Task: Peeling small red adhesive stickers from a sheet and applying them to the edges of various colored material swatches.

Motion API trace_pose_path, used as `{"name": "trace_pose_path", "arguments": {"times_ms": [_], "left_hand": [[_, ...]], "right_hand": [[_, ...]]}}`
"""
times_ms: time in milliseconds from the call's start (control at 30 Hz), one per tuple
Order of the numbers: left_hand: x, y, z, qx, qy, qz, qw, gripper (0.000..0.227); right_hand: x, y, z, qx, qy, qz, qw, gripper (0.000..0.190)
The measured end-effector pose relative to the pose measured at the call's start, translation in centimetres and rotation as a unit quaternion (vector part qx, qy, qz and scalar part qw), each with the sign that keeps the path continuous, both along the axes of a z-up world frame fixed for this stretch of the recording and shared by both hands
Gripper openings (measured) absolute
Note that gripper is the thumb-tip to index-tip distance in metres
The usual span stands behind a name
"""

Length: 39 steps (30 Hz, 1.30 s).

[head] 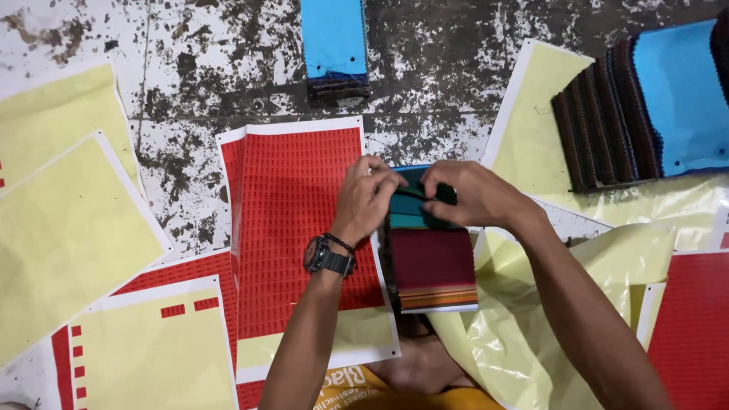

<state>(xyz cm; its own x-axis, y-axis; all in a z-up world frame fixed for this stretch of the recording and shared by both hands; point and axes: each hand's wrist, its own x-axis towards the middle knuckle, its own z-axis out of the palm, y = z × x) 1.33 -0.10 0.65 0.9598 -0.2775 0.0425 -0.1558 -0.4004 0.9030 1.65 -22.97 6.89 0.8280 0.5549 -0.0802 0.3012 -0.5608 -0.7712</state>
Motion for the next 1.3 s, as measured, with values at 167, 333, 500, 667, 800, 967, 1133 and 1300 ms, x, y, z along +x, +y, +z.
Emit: {"name": "trace_pose_path", "arguments": {"times_ms": [167,333,500,667,800,967,1133,1300], "left_hand": [[-0.3,0.4,-0.2,0.02,-0.004,-0.009,1.0,0.026],[-0.1,0.6,-1.8,0.02,-0.036,-0.008,0.999,0.017],[0.1,0.7,-2.0,0.007,-0.023,-0.023,0.999,0.017],[-0.1,0.8,-2.2,0.014,-0.018,-0.026,0.999,0.013],[-0.3,0.9,-2.2,0.031,-0.002,-0.044,0.999,0.013],[-0.6,1.4,-0.5,0.045,0.011,-0.077,0.996,0.017],[-1.0,1.9,0.5,0.063,0.04,-0.104,0.992,0.022],[-1.1,1.6,1.7,0.058,0.075,-0.081,0.992,0.039]], "right_hand": [[0.5,1.0,0.8,-0.063,0.022,0.034,0.997,0.02],[0.4,1.5,1.1,-0.072,0.037,0.04,0.996,0.025],[0.7,1.0,-1.2,-0.025,0.091,0.016,0.995,0.049],[0.7,1.1,0.2,-0.036,0.059,0.013,0.997,0.031],[0.3,0.5,-1.5,-0.092,0.05,0.021,0.994,0.03],[0.0,0.3,-4.0,-0.139,0.014,0.034,0.99,0.031],[-0.4,0.7,-2.8,-0.116,0.007,0.054,0.992,0.039],[-0.5,0.6,-3.3,-0.121,0.036,0.033,0.991,0.02]]}}
